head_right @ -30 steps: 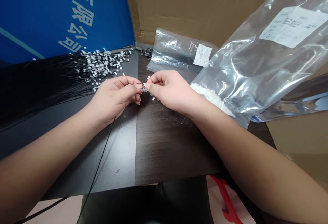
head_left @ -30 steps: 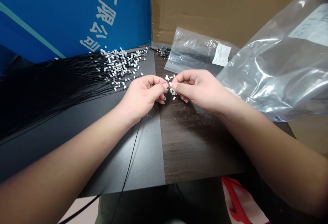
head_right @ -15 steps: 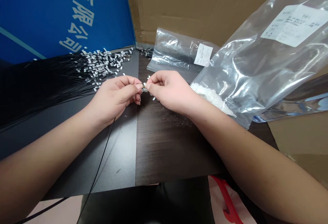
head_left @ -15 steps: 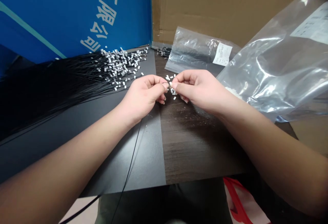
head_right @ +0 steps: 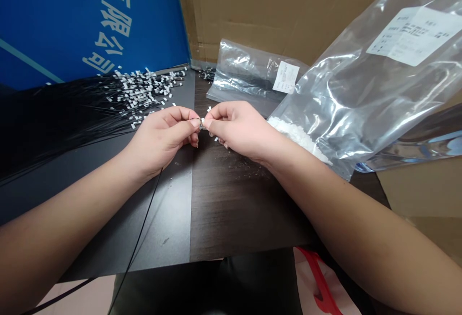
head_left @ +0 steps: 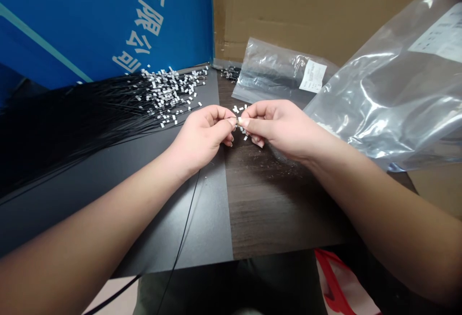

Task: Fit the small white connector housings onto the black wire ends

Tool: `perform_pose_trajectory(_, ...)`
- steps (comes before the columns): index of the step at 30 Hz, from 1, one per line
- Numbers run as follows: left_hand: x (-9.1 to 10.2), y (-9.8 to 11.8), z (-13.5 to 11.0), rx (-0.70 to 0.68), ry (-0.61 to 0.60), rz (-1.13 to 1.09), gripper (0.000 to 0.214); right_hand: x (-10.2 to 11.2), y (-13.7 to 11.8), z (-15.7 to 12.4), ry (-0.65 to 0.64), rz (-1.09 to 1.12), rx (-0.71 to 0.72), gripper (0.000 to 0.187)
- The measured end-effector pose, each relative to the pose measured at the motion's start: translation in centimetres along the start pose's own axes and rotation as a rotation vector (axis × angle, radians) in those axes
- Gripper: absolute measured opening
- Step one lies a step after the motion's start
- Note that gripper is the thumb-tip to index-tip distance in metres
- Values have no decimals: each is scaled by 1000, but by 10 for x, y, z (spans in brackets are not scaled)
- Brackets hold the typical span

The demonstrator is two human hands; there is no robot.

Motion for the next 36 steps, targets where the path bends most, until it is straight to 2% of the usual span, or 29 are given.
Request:
perform_pose_trajectory(28, 0, 0, -1, 2, 37, 22, 11, -2, 3, 2, 25, 57, -22, 20)
perform_pose_trajectory(36, 3, 4, -1, 12, 53, 110, 10, 1, 2, 3, 2, 82, -26, 22)
Point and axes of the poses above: each hand's wrist, its own z-axis towards the middle knuckle, its own x-axis out of the back of the hand, y = z × x, the point moved 7 cm from there along z, towards the middle knuckle
